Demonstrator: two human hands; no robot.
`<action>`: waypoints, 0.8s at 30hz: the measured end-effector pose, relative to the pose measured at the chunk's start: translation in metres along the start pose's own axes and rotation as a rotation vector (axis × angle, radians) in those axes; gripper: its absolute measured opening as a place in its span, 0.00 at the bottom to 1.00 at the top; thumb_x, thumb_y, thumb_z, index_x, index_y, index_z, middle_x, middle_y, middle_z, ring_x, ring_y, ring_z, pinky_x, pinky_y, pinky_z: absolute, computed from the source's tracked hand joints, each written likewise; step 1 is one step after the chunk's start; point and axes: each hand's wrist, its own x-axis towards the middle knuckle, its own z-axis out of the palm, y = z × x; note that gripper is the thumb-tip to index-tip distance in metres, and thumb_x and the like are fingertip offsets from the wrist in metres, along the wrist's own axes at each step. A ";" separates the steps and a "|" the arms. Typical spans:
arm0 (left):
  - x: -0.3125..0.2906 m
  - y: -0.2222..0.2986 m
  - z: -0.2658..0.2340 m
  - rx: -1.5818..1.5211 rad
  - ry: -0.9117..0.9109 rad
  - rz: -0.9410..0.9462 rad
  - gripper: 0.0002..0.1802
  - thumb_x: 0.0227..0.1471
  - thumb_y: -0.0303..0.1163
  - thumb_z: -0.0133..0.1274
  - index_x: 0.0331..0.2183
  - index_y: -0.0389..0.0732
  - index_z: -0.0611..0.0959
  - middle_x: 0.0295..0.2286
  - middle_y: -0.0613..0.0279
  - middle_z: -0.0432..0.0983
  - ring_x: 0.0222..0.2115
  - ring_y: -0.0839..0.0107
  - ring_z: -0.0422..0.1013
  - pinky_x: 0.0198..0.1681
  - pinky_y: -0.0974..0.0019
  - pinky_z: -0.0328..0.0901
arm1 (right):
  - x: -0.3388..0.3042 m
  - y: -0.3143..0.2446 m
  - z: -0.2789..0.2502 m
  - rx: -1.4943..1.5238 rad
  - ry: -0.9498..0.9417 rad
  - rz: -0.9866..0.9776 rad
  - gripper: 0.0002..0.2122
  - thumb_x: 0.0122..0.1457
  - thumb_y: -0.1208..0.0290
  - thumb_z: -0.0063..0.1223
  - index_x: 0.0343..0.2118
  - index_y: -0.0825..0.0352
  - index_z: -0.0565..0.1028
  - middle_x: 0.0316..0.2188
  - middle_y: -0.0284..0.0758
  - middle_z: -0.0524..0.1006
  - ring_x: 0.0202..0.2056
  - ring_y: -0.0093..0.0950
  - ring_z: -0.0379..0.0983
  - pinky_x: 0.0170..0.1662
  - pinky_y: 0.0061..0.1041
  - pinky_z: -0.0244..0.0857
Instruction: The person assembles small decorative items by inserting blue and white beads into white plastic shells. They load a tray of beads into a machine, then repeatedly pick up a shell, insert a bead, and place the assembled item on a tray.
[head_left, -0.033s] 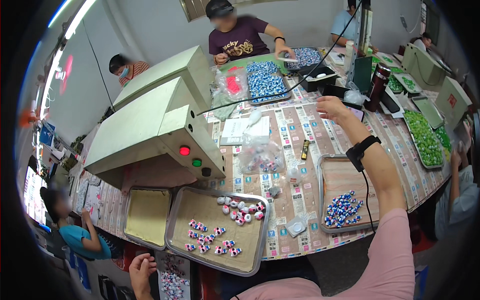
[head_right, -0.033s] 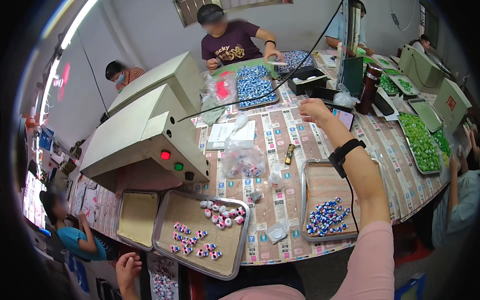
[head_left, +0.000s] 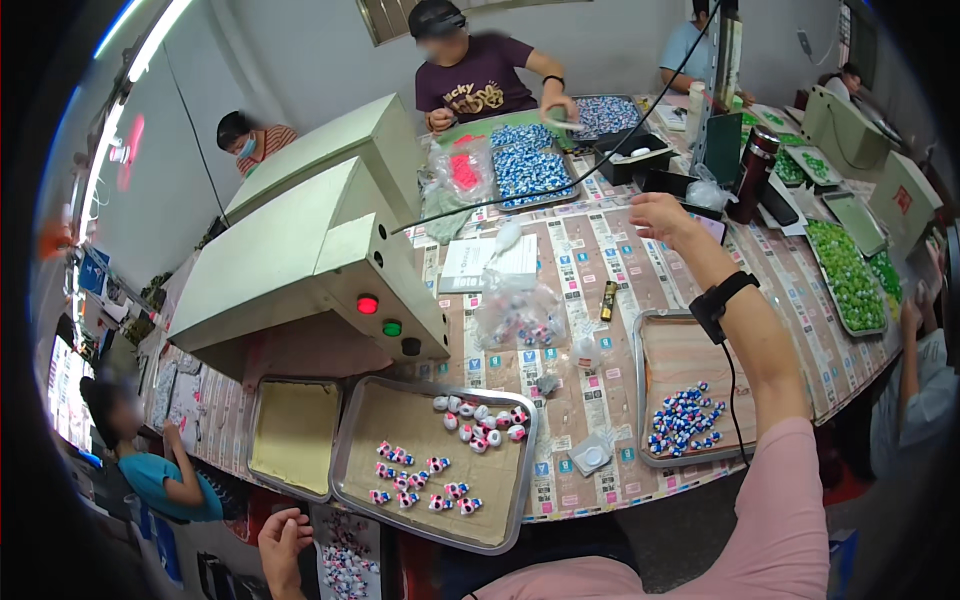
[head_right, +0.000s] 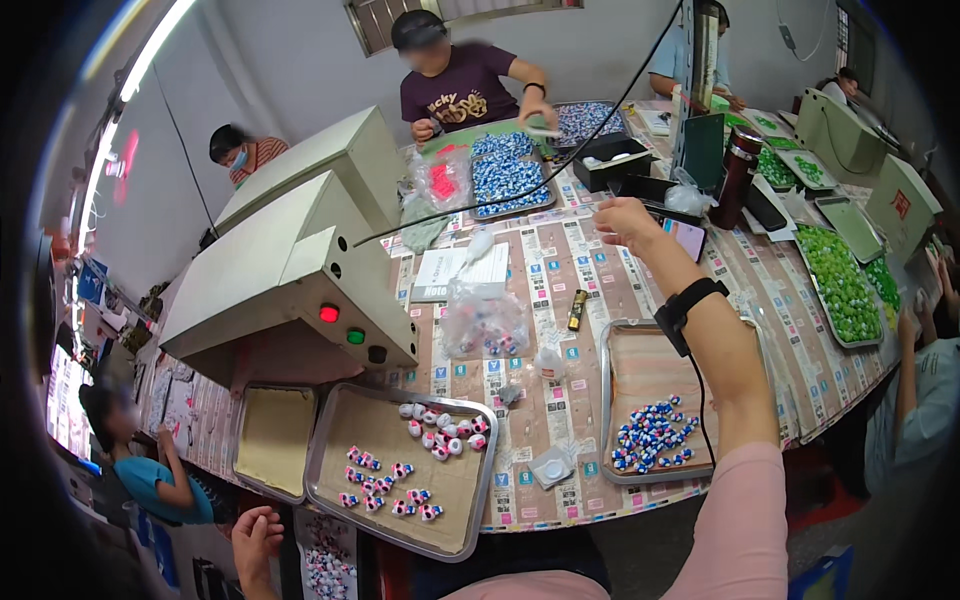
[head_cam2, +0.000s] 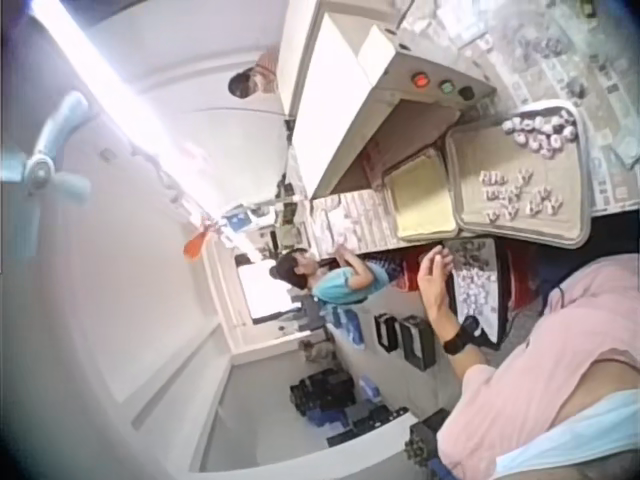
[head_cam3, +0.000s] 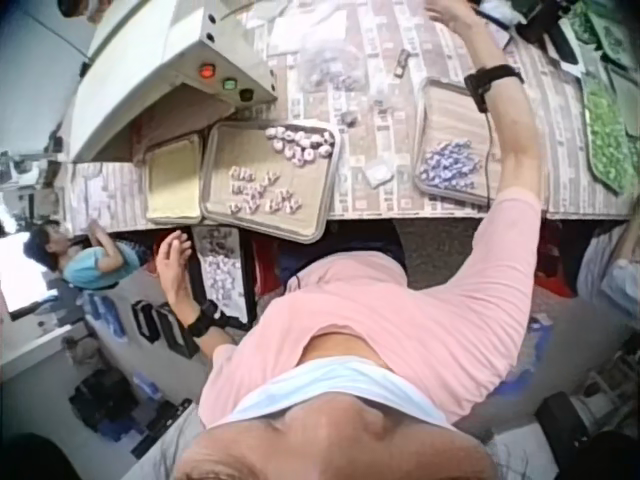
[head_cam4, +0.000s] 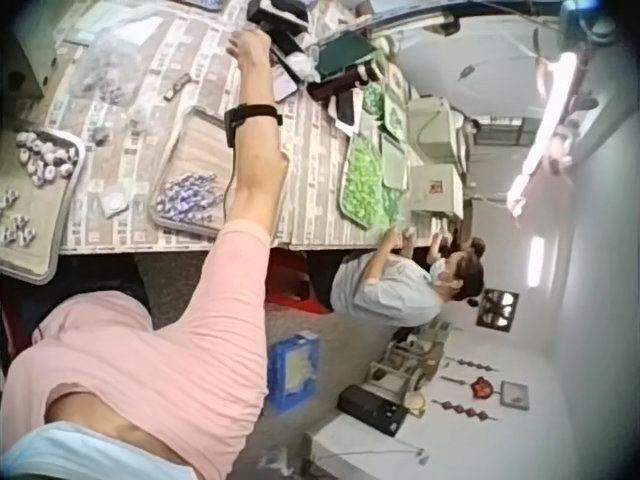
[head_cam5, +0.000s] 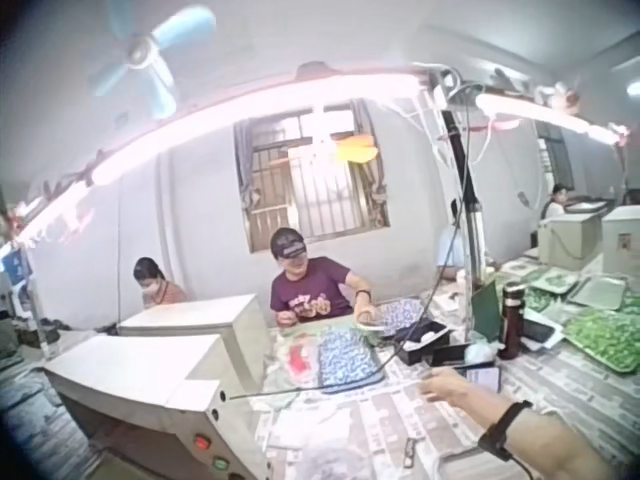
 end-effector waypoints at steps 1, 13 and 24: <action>0.001 0.001 0.000 0.003 0.002 0.005 0.12 0.62 0.31 0.50 0.45 0.37 0.78 0.34 0.59 0.79 0.29 0.75 0.76 0.29 0.75 0.72 | 0.002 0.000 0.002 -0.012 0.009 0.001 0.17 0.53 0.75 0.60 0.46 0.68 0.73 0.38 0.35 0.75 0.38 0.28 0.74 0.36 0.29 0.72; -0.016 0.034 0.019 0.017 -0.039 -0.052 0.16 0.62 0.31 0.51 0.50 0.36 0.77 0.40 0.57 0.79 0.34 0.74 0.76 0.37 0.74 0.72 | 0.019 -0.005 0.021 0.018 0.067 -0.005 0.16 0.53 0.77 0.59 0.46 0.67 0.75 0.38 0.36 0.76 0.37 0.29 0.74 0.34 0.30 0.72; -0.017 0.035 0.020 0.012 0.025 -0.074 0.16 0.61 0.29 0.52 0.50 0.35 0.78 0.41 0.56 0.79 0.34 0.73 0.76 0.34 0.75 0.72 | 0.057 -0.023 0.035 0.156 0.140 0.033 0.13 0.53 0.78 0.59 0.43 0.64 0.75 0.35 0.34 0.76 0.33 0.28 0.74 0.34 0.34 0.71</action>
